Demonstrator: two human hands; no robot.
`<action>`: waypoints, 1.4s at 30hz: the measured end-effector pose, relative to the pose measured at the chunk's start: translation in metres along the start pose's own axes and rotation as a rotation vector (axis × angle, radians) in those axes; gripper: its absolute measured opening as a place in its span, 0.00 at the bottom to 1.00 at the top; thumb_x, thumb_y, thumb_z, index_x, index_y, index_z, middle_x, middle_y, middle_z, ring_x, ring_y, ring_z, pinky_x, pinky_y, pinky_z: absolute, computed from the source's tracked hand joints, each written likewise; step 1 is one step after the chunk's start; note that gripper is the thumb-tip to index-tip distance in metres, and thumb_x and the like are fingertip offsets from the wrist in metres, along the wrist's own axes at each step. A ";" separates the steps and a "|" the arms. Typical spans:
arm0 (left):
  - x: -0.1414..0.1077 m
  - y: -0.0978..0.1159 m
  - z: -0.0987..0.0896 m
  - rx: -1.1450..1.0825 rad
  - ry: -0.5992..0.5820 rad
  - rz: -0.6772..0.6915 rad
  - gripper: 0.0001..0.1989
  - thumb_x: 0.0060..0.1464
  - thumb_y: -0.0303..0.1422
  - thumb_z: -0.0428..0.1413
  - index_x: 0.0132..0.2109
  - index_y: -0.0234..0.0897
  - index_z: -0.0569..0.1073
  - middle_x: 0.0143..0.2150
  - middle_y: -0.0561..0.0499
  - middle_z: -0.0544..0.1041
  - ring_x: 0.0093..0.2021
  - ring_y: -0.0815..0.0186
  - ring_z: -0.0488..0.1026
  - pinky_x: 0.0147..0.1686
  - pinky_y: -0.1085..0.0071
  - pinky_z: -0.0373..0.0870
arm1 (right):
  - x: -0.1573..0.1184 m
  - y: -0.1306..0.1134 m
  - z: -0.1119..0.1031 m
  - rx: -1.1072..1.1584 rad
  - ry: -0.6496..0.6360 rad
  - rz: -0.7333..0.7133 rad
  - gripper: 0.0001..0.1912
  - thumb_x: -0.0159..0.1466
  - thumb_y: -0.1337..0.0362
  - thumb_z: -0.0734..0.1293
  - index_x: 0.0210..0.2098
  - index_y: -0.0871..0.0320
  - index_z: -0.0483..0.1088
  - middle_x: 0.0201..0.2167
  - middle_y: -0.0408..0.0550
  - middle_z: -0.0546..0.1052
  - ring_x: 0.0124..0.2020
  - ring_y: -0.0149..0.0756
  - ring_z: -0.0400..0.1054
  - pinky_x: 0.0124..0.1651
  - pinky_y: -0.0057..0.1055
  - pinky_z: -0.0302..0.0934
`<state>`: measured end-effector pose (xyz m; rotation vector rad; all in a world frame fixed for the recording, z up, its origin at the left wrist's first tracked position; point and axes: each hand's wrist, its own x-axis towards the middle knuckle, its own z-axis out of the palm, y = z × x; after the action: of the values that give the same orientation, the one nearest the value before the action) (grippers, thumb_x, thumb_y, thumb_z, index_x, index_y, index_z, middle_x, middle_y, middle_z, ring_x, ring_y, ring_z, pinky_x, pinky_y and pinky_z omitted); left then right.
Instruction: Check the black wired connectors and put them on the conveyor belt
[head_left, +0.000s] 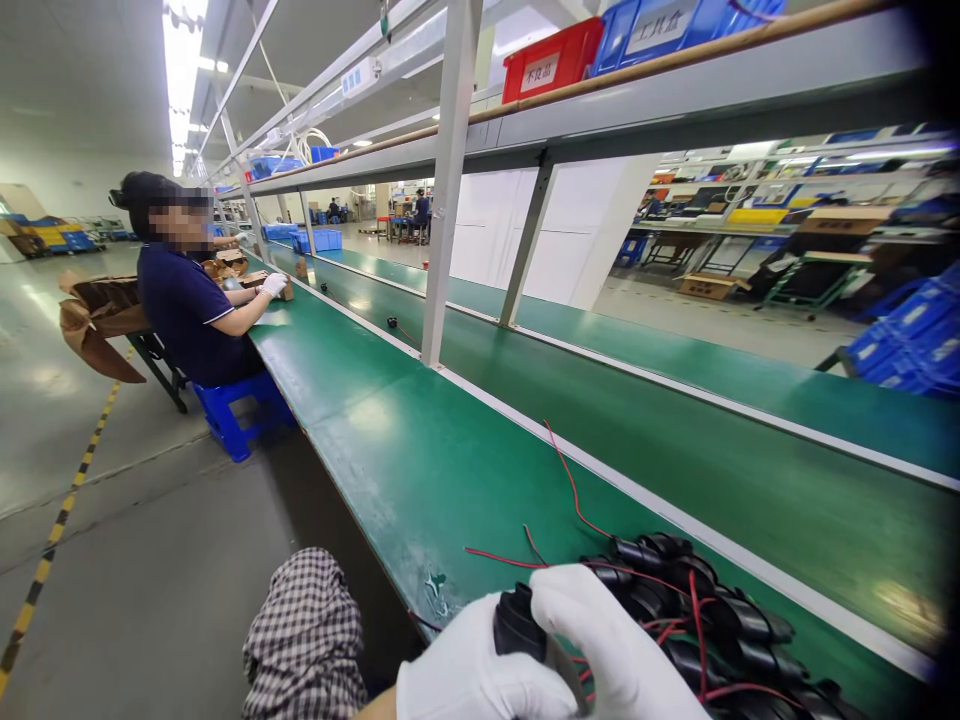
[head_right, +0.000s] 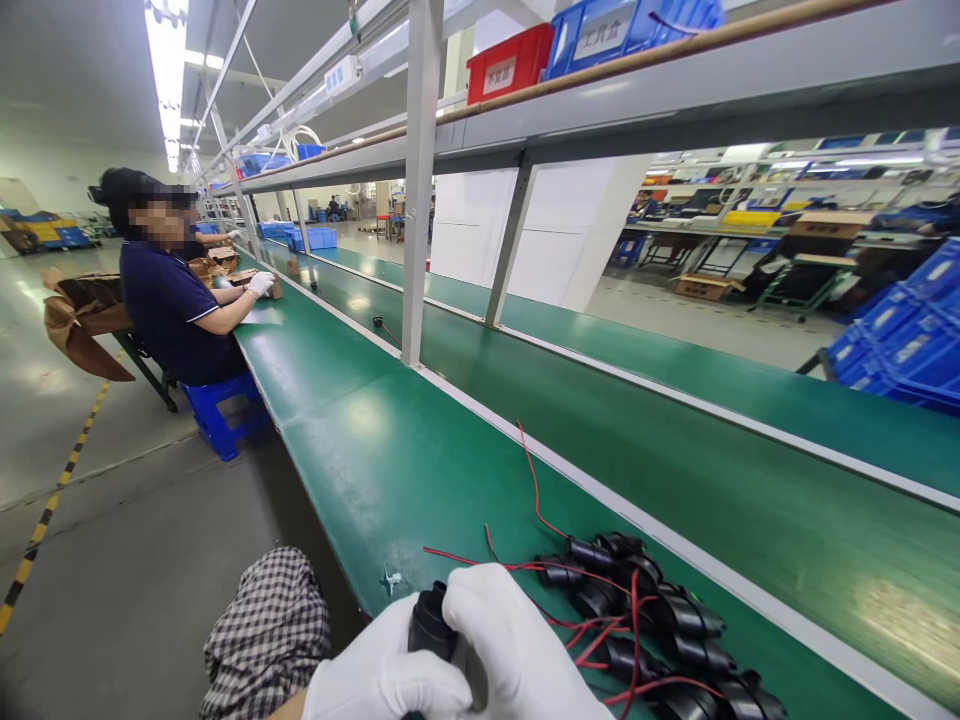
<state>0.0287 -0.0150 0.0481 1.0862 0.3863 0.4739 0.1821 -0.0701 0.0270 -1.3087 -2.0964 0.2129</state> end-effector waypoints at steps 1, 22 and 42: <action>0.000 -0.004 -0.002 0.018 0.003 0.020 0.09 0.40 0.30 0.58 0.31 0.36 0.68 0.30 0.56 0.67 0.33 0.69 0.62 0.37 0.71 0.59 | 0.001 0.001 0.000 0.033 0.015 0.023 0.14 0.53 0.73 0.64 0.33 0.52 0.57 0.28 0.39 0.60 0.25 0.32 0.60 0.25 0.26 0.57; 0.022 -0.040 0.000 -0.901 0.075 -0.079 0.28 0.39 0.48 0.71 0.41 0.33 0.77 0.32 0.53 0.76 0.28 0.74 0.69 0.33 0.77 0.66 | 0.018 0.014 -0.005 0.708 -0.048 0.460 0.10 0.55 0.67 0.62 0.38 0.57 0.66 0.34 0.47 0.75 0.36 0.42 0.71 0.40 0.39 0.69; -0.006 -0.016 -0.023 0.660 0.209 0.329 0.12 0.57 0.36 0.60 0.48 0.41 0.78 0.44 0.49 0.77 0.46 0.62 0.71 0.49 0.69 0.65 | 0.005 0.001 -0.028 0.055 0.108 -0.066 0.34 0.58 0.69 0.68 0.62 0.48 0.59 0.46 0.47 0.72 0.46 0.40 0.72 0.47 0.31 0.71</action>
<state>0.0150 -0.0071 0.0244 1.7614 0.5722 0.7849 0.1977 -0.0707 0.0504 -1.1901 -2.0246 0.1662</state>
